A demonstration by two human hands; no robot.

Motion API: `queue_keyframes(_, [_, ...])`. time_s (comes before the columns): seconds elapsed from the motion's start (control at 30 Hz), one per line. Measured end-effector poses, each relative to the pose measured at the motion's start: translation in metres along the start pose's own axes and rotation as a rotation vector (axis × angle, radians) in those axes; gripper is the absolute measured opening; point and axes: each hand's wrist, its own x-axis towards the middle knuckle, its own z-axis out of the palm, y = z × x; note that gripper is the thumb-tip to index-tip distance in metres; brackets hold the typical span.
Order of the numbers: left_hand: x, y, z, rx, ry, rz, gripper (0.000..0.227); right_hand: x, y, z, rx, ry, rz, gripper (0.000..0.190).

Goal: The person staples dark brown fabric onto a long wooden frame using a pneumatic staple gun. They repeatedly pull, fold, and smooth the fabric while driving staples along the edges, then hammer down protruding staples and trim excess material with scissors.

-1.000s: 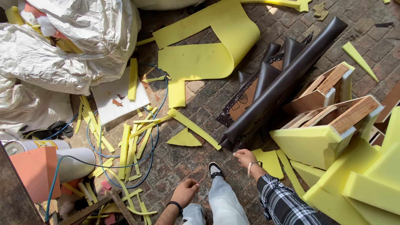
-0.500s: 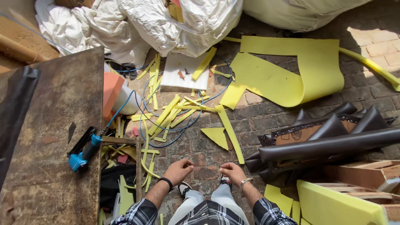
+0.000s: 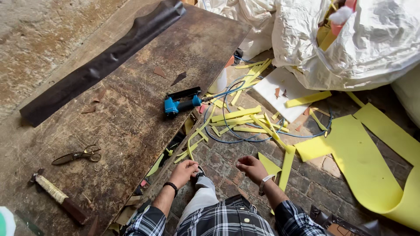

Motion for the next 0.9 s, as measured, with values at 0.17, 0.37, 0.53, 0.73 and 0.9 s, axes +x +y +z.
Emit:
queue_keyframes(0.17, [0.050, -0.044, -0.067, -0.174, 0.216, 0.052, 0.023, 0.057, -0.075, 0.063, -0.336, -0.146, -0.051, 0.046])
queue_keyframes(0.37, [0.126, -0.012, -0.111, -0.274, 0.238, 0.049, 0.022, 0.120, -0.187, 0.136, -0.748, -0.156, -0.148, 0.061])
queue_keyframes(0.53, [0.142, 0.039, -0.135, -0.005, 0.318, 0.107, 0.030, 0.170, -0.250, 0.193, -0.967, -0.175, -0.325, 0.085])
queue_keyframes(0.73, [0.149, 0.079, -0.178, -0.043, 0.338, -0.038, 0.035, 0.232, -0.254, 0.199, -1.100, 0.035, -0.508, 0.069])
queue_keyframes(0.9, [0.185, 0.101, -0.204, -0.101, 0.304, -0.122, 0.033, 0.335, -0.283, 0.168, -1.178, 0.062, -0.511, 0.051])
